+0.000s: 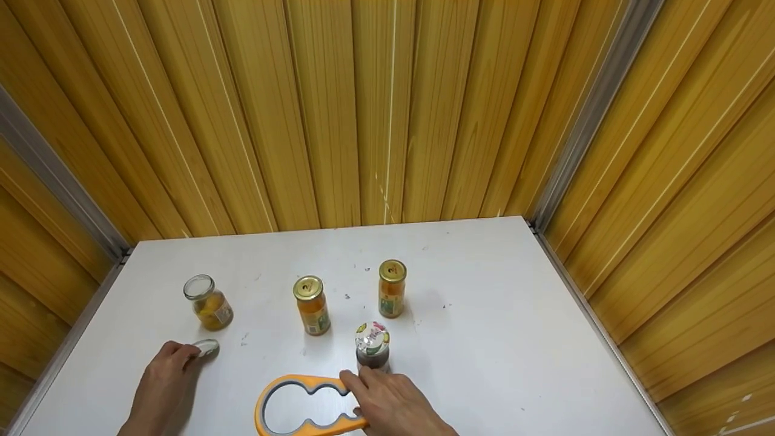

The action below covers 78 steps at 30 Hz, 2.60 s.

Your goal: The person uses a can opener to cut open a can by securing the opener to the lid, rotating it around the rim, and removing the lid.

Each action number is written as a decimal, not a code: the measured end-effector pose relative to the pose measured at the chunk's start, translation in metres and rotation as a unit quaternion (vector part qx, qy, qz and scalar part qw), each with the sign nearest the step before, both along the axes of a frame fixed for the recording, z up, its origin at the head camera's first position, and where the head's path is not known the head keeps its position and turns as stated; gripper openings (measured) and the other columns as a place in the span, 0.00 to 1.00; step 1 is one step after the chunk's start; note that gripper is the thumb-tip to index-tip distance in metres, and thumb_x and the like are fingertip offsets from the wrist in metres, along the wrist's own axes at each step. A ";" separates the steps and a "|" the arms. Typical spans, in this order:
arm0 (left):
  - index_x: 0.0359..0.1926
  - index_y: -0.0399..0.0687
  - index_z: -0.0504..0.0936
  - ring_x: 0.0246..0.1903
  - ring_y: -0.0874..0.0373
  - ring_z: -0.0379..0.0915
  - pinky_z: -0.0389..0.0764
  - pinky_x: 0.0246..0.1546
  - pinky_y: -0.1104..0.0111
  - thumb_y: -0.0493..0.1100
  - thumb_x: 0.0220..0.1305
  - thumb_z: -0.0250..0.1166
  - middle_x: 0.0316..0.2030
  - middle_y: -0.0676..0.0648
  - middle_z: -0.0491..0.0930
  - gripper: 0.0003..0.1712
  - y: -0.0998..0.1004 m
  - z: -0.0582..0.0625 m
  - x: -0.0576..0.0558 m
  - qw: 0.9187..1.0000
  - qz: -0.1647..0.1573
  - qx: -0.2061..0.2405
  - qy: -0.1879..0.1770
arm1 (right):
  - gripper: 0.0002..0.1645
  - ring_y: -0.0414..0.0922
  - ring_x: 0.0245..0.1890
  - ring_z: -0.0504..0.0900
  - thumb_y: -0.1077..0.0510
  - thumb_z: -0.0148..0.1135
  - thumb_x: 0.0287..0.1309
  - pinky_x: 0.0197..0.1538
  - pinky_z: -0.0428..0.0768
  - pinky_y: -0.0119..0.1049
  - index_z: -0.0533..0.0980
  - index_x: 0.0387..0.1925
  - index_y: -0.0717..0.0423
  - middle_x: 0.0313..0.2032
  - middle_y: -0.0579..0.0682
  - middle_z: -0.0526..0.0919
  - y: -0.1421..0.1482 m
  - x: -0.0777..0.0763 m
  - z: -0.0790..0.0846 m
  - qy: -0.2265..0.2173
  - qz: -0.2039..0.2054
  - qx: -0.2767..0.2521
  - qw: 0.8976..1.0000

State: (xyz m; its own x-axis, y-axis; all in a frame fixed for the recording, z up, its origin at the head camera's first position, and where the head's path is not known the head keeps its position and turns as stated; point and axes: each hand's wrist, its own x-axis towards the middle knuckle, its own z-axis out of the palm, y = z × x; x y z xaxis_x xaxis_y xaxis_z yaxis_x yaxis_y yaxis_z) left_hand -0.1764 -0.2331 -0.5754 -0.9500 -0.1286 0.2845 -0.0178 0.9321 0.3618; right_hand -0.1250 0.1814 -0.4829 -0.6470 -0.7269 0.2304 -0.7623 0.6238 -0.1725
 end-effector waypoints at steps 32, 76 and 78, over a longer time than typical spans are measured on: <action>0.41 0.41 0.77 0.35 0.46 0.77 0.80 0.28 0.59 0.34 0.51 0.70 0.37 0.40 0.76 0.15 0.003 -0.002 0.002 0.997 -0.006 -0.082 0.011 | 0.39 0.31 0.27 0.67 0.52 0.68 0.50 0.29 0.72 0.23 0.61 0.63 0.44 0.36 0.38 0.72 0.001 0.004 0.002 -0.037 -0.015 0.001 0.999; 0.71 0.48 0.49 0.62 0.47 0.60 0.68 0.57 0.56 0.53 0.52 0.70 0.64 0.42 0.61 0.53 0.139 0.056 -0.054 0.916 -0.167 0.347 -0.111 | 0.31 0.32 0.26 0.66 0.48 0.64 0.56 0.28 0.72 0.25 0.65 0.60 0.46 0.34 0.38 0.70 -0.005 0.003 0.004 -0.069 -0.018 0.010 0.997; 0.71 0.47 0.49 0.62 0.46 0.58 0.67 0.58 0.56 0.53 0.52 0.70 0.64 0.42 0.61 0.53 0.143 0.053 -0.059 0.908 -0.175 0.366 -0.109 | 0.32 0.32 0.26 0.66 0.49 0.64 0.55 0.28 0.73 0.24 0.65 0.60 0.47 0.35 0.37 0.70 -0.004 0.003 0.003 -0.058 -0.014 0.004 0.998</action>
